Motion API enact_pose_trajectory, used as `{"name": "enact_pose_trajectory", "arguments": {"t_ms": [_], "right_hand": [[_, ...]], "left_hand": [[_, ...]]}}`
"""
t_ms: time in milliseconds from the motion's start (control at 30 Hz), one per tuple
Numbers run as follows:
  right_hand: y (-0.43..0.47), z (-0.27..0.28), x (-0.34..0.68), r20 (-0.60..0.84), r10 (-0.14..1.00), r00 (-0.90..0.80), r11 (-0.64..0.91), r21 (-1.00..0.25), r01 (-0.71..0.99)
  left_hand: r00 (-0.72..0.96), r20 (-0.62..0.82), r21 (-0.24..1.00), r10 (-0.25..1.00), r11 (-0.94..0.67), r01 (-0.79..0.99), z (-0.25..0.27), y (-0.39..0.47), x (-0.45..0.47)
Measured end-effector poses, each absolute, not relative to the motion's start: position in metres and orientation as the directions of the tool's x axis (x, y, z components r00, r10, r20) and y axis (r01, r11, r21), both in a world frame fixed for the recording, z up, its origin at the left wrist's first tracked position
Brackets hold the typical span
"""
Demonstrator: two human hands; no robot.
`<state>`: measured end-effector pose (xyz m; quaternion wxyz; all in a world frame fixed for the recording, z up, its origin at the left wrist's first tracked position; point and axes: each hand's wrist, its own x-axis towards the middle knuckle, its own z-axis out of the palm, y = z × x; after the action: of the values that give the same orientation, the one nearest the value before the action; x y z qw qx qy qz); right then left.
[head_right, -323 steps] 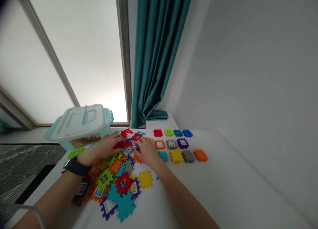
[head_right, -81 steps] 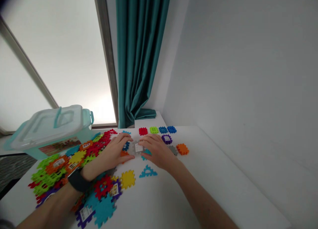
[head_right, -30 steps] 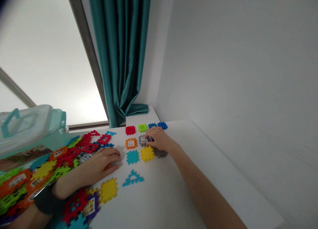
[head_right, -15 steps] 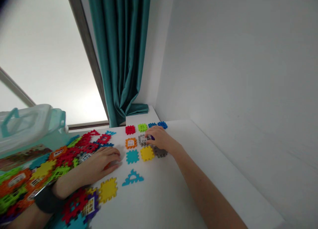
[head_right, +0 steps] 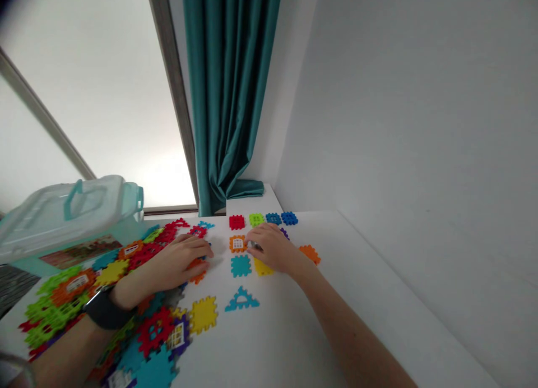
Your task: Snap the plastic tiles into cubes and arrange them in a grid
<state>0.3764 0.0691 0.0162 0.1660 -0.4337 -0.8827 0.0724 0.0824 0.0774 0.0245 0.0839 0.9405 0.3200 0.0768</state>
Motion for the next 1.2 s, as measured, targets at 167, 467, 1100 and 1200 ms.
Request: {"name": "enact_pose_trajectory", "arguments": {"t_ms": [167, 467, 1100, 1200], "right_hand": [[0.058, 0.016, 0.357, 0.218, 0.756, -0.617, 0.654, -0.261, 0.710], [0.051, 0.012, 0.309, 0.213, 0.696, -0.686, 0.715, -0.301, 0.632], [0.070, -0.010, 0.253, 0.182, 0.752, -0.633, 0.659, -0.249, 0.710], [0.068, -0.011, 0.253, 0.195, 0.758, -0.623, 0.652, -0.257, 0.713]], "left_hand": [[0.732, 0.063, 0.212, 0.678, -0.726, 0.654, 0.038, 0.090, 0.056], [0.658, 0.012, 0.161, 0.753, -0.651, 0.742, 0.042, 0.098, 0.028], [0.609, -0.134, 0.235, 0.782, -0.572, 0.786, 0.034, 0.095, 0.011], [0.611, -0.120, 0.235, 0.782, -0.576, 0.783, 0.033, 0.094, 0.014]]}}
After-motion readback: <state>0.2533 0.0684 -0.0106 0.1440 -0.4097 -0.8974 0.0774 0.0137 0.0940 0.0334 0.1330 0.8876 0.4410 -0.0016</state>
